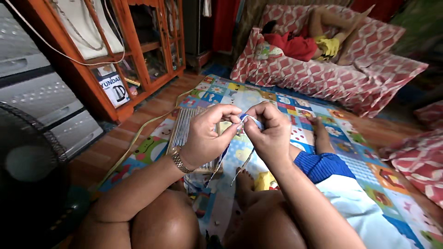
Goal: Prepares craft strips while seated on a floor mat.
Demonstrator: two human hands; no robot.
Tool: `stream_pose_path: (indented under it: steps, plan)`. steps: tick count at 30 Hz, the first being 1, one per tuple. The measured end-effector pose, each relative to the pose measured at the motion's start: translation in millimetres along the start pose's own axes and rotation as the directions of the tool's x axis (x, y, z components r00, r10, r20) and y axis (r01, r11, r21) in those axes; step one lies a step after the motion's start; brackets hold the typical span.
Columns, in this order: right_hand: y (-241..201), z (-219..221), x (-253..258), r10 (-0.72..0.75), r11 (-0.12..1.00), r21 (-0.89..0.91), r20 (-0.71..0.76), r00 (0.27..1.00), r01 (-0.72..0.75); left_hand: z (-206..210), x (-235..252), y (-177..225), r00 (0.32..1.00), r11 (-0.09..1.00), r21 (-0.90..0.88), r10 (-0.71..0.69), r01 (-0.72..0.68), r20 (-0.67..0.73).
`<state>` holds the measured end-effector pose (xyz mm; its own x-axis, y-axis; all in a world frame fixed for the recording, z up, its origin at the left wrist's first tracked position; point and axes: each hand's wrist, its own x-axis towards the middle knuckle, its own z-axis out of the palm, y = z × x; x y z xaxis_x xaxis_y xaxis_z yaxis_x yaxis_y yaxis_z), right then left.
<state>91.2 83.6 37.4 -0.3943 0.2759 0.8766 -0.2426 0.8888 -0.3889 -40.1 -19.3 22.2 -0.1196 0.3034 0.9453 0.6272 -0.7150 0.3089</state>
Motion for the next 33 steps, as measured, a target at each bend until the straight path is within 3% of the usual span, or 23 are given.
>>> stream_pose_path:
  steps: [5,11,18,21,24,28,33]
  plan:
    - [3,6,-4,-0.021,0.984,0.175,-0.021,1.0,0.024,0,-1,-1,0.999,0.998,-0.038,0.044,-0.043,0.016]
    - [3,5,-3,-0.102,0.966,0.239,0.009,0.995,0.097,-2,0,5,0.973,0.947,-0.229,-0.23,0.227,0.015]
    - [3,-3,0,-0.119,0.985,0.129,0.055,0.991,0.111,-8,2,-3,0.999,0.996,0.074,-0.052,0.051,0.012]
    - [2,-10,3,-0.107,0.991,0.087,0.066,0.992,0.101,-12,4,-1,0.996,0.988,0.126,-0.088,0.085,0.025]
    - [3,-18,4,-0.117,0.991,0.078,0.074,0.99,0.111,-17,4,-2,0.98,0.981,0.014,-0.193,0.193,0.052]
    - [2,-20,4,-0.157,0.981,0.135,0.141,0.978,0.138,-16,2,0,0.878,0.842,-0.251,-0.466,0.479,0.112]
    - [5,-16,6,-0.146,0.986,0.124,0.276,0.95,0.115,-12,6,-2,0.666,0.506,-0.543,-0.732,0.67,0.139]
